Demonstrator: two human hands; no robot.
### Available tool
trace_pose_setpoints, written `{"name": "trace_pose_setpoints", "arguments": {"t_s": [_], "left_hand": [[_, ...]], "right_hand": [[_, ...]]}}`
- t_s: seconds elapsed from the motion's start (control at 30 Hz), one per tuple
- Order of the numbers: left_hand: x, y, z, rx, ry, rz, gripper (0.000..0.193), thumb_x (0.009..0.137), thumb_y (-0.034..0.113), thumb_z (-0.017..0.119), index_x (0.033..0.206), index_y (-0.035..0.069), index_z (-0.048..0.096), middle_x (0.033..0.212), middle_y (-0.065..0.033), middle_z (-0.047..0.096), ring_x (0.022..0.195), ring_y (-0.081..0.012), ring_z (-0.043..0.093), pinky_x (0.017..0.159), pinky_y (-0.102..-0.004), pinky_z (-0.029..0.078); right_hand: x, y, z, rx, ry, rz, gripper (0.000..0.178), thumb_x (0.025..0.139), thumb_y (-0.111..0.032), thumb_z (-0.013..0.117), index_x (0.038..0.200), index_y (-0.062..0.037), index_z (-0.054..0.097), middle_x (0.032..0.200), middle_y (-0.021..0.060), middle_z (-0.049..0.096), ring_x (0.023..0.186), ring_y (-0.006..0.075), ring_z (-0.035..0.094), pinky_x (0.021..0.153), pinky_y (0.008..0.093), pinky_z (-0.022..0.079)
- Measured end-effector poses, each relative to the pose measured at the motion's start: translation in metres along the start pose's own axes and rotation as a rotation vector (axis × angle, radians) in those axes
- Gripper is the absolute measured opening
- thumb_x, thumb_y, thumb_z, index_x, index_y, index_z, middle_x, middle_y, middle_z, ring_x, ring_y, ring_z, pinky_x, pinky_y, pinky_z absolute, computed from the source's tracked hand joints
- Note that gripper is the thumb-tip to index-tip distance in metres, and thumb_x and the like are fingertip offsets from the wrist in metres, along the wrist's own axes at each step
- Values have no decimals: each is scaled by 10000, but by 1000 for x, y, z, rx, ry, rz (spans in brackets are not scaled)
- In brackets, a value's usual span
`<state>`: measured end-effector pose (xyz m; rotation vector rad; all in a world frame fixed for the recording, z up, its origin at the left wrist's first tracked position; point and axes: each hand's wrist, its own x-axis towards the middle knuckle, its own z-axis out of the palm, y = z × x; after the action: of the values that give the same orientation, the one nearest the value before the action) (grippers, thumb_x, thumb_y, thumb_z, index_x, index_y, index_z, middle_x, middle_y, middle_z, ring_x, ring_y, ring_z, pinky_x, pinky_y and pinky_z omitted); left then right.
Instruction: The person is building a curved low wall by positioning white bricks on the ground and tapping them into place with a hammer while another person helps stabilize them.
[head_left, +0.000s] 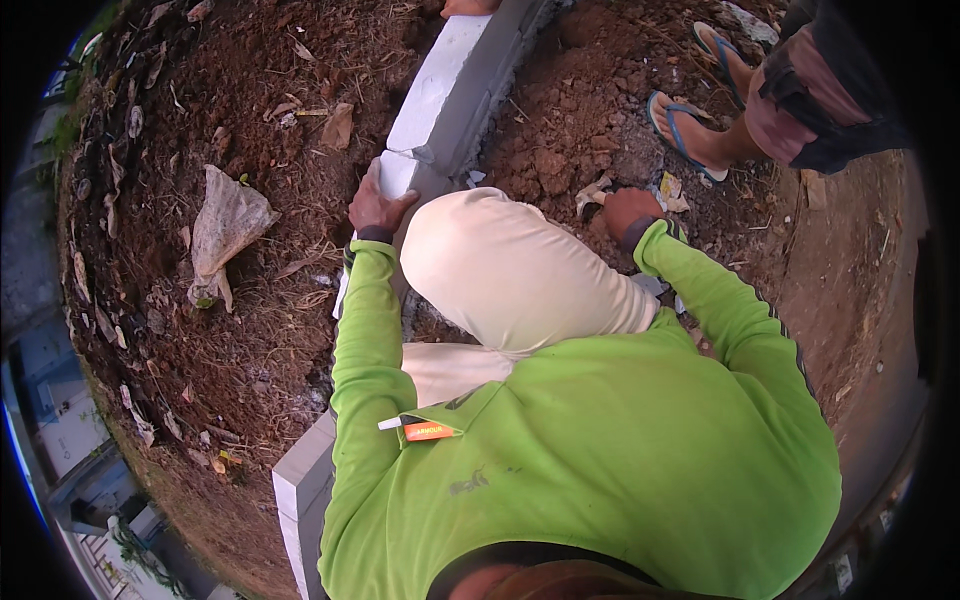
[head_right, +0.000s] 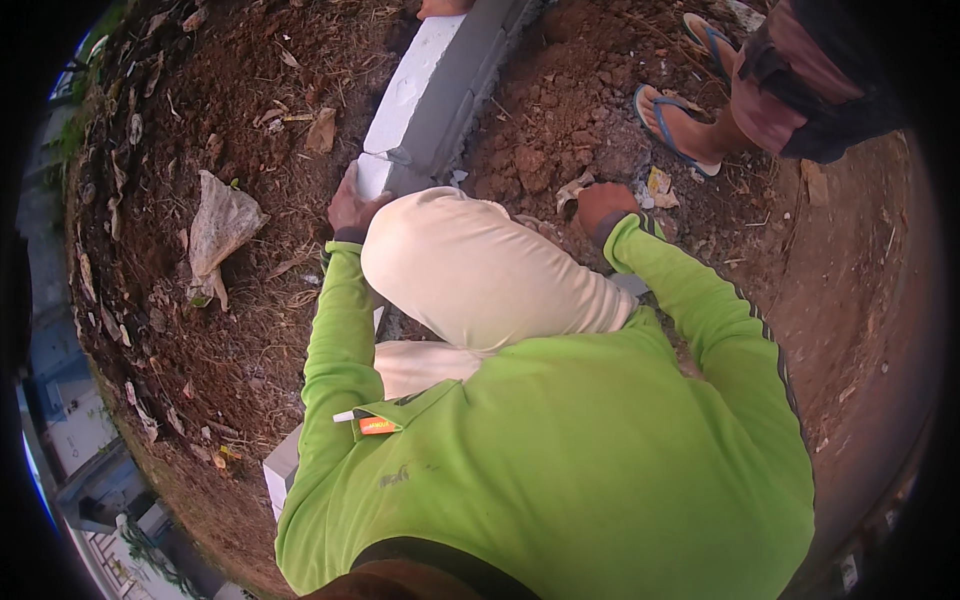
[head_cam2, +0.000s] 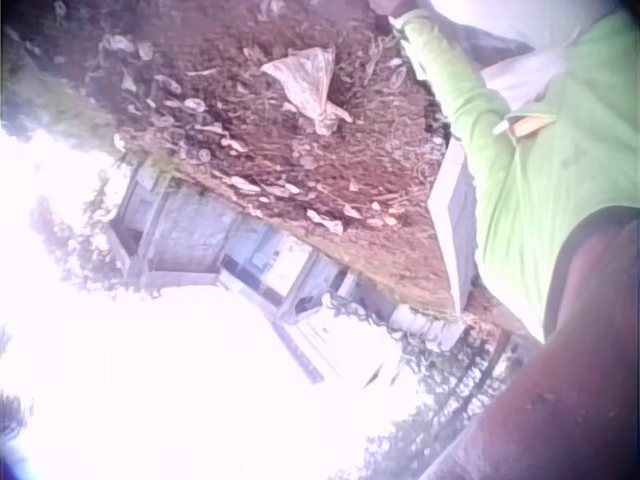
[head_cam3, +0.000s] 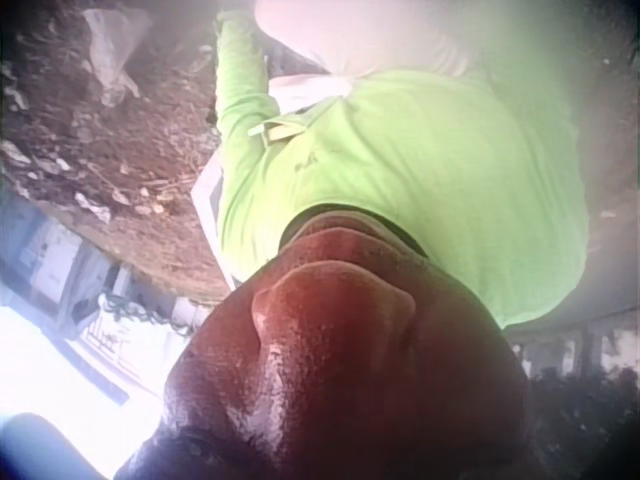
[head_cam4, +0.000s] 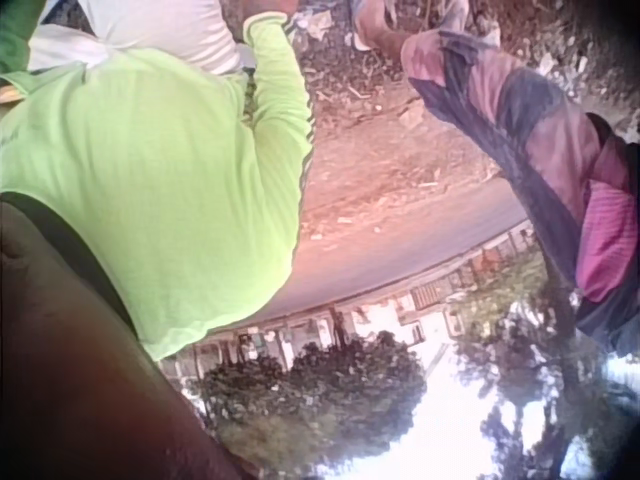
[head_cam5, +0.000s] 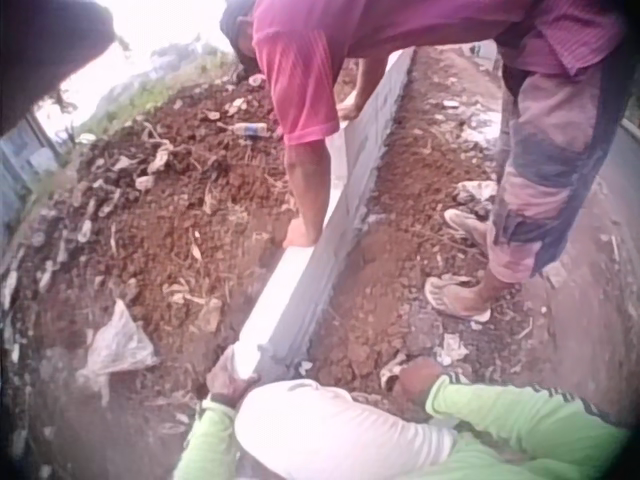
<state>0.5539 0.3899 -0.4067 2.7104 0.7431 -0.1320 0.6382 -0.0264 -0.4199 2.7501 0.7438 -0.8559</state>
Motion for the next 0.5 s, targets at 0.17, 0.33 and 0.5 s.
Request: {"name": "trace_pose_setpoints", "arguments": {"t_s": [0.17, 0.33, 0.5], "left_hand": [[6, 1, -5, -19, -63, -24, 1003, 618, 433, 860, 1485, 151, 443, 1363, -148, 605, 1201, -339, 614, 1044, -428, 473], [4, 3, -1, 3, -1, 0, 1008, 603, 442, 858, 1474, 128, 460, 1332, -166, 623, 1174, -341, 631, 1023, -434, 488], [11, -3, 0, -5, -52, 21, 993, 611, 426, 858, 1469, 122, 463, 1319, -157, 632, 1175, -334, 630, 1032, -429, 483]], "right_hand": [[4, 6, 16, -26, 26, -13, 219, 905, -189, 575, 994, -103, 755, 1021, 140, 739, 966, 293, 721, 801, 427, 583], [5, 5, 13, -19, -4, -8, 222, 902, -187, 574, 995, -90, 750, 1000, 146, 737, 943, 294, 723, 790, 419, 584], [9, 9, 15, -15, -49, -11, 216, 931, -191, 539, 987, -104, 729, 949, 134, 724, 899, 315, 727, 746, 445, 586]]}}
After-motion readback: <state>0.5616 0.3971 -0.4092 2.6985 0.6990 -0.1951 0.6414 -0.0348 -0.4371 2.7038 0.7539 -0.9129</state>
